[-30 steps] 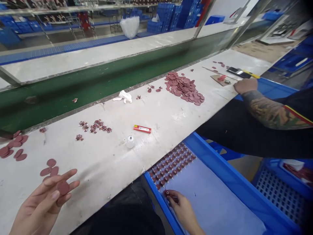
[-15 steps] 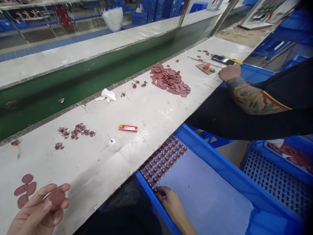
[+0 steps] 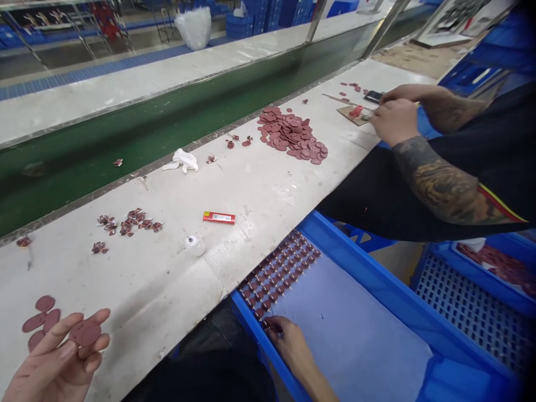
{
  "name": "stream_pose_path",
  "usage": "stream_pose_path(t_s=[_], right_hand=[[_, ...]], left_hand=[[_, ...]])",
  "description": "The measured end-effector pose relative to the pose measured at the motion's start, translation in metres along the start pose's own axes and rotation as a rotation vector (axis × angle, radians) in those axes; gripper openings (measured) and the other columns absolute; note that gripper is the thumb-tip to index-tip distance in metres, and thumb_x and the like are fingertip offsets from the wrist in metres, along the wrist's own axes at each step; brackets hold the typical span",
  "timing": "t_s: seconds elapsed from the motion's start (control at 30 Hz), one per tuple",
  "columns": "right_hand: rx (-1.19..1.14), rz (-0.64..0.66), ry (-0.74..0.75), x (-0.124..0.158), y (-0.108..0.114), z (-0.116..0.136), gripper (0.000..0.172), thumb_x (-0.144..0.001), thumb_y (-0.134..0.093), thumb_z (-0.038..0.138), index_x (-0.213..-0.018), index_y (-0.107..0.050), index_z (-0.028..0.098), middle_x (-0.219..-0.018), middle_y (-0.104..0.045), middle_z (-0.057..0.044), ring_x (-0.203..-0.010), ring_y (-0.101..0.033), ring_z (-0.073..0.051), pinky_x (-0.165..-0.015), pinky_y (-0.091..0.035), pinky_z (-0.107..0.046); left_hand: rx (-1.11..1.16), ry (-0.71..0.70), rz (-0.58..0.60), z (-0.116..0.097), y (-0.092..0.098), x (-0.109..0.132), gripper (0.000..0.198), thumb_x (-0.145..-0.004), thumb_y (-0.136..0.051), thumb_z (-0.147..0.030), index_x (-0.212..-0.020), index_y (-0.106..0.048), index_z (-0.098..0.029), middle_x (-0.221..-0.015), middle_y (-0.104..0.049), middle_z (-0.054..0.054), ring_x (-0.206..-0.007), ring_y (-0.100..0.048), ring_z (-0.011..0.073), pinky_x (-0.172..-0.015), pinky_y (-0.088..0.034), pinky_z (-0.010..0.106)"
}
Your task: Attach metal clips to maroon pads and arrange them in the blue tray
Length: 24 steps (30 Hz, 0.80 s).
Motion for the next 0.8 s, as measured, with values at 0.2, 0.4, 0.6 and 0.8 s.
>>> stream_pose_path(t_s=[0.2,0.4,0.6,0.8], right_hand=[[-0.033,-0.031,-0.071,0.009,0.019,0.008,0.019,-0.097,-0.072,0.035,-0.101,-0.072,0.017,-0.099,-0.073,-0.003,-0.096,-0.07,-0.022,-0.093,-0.056,-0.047],[-0.479,-0.054,-0.014,0.042,0.06,0.087,0.036,-0.089,-0.076,0.054,-0.104,-0.076,0.021,-0.1,-0.076,-0.008,-0.096,-0.071,-0.026,-0.076,-0.06,-0.036],[-1.184,0.403,0.056,0.03,0.022,0.235,0.067,-0.082,-0.07,0.078,-0.106,-0.076,0.016,-0.078,-0.067,-0.001,-0.057,-0.058,-0.008,-0.034,-0.041,-0.011],[-1.678,0.749,0.017,-0.008,-0.019,0.335,0.073,-0.086,-0.081,0.054,-0.136,-0.057,0.006,-0.081,-0.062,0.008,-0.055,-0.057,0.007,-0.041,-0.029,0.01]], left_hand=[[0.057,0.044,-0.023,0.003,0.005,-0.003,0.022,-0.066,-0.091,-0.039,-0.084,-0.079,-0.034,-0.093,-0.085,-0.002,-0.063,-0.076,0.0217,-0.041,-0.055,0.024],[0.261,0.089,0.052,0.011,-0.011,0.019,0.021,-0.065,-0.096,-0.037,-0.079,-0.08,-0.034,-0.096,-0.087,-0.002,-0.074,-0.081,0.0179,-0.056,-0.061,0.014],[0.562,0.207,0.266,0.024,-0.041,0.043,0.025,-0.07,-0.095,-0.025,-0.09,-0.085,-0.037,-0.104,-0.086,-0.002,-0.097,-0.081,0.0163,-0.083,-0.061,0.012],[0.755,0.115,0.66,0.019,-0.061,0.05,0.03,-0.089,-0.08,-0.027,-0.116,-0.079,-0.04,-0.128,-0.08,-0.005,-0.114,-0.076,0.0153,-0.068,-0.059,0.01]])
Point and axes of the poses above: each hand's wrist, its own x-axis away from the middle knuckle, its own y-axis out of the back of the hand, z = x × y, the point moved 8 cm from there along -x, towards the middle knuckle
